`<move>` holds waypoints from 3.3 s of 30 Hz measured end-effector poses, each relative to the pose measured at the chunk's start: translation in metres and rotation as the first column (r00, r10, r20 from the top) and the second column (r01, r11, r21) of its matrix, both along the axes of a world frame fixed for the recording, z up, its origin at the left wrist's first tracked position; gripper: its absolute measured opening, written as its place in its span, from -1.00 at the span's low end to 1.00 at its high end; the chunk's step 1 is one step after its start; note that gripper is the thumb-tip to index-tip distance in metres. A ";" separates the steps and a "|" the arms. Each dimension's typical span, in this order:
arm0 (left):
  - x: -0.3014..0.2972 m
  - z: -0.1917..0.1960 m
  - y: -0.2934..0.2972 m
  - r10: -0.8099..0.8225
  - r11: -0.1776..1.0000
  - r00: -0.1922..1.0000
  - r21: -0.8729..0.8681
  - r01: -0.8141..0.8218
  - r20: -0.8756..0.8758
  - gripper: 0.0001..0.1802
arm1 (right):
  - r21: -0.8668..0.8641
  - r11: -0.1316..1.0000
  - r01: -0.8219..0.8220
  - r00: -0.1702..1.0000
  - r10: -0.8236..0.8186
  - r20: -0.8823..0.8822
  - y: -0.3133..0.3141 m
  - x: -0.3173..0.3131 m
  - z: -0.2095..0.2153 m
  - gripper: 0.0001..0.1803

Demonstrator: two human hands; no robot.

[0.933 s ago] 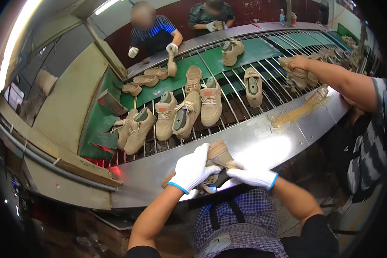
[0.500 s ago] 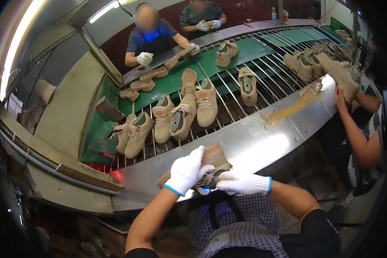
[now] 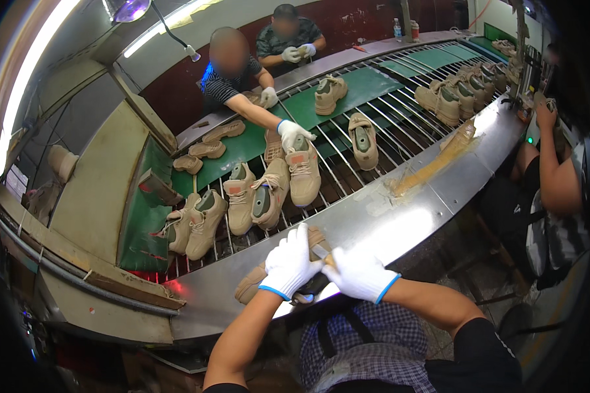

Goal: The person wipes the exterior of a shoe with a cloth and removes it from a conveyor belt on an assembly line.

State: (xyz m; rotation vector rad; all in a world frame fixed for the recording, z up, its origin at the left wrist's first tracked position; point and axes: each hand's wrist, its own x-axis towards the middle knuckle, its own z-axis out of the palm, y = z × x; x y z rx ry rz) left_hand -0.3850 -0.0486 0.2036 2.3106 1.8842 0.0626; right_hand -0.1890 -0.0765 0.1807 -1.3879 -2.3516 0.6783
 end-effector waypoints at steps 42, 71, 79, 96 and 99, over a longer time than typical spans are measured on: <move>-0.009 0.028 -0.089 -0.418 0.702 0.842 0.709 0.061 0.341 -0.11 | -0.157 0.988 -0.003 0.952 -0.045 -0.302 0.011 0.015 0.050 -0.48; -0.062 0.034 -0.126 -0.583 0.620 0.777 0.748 0.236 0.239 -0.29 | -0.787 0.422 -0.450 0.297 -0.760 -0.577 -0.046 0.007 0.007 -0.41; -0.191 0.016 -0.041 -0.145 0.729 0.962 0.682 -0.054 0.231 -0.32 | -0.453 0.891 0.039 -0.217 -0.435 -0.874 0.152 0.175 0.046 -0.41; -0.314 -0.066 0.364 0.319 0.913 0.941 0.303 -0.273 -0.111 -0.17 | 0.284 0.950 -0.132 0.991 0.118 0.067 0.447 -0.158 -0.067 -0.44; -0.316 -0.100 0.416 0.352 0.907 0.930 0.283 -0.312 -0.103 -0.17 | 0.112 0.981 -0.160 0.982 0.147 0.116 0.467 -0.180 -0.083 -0.59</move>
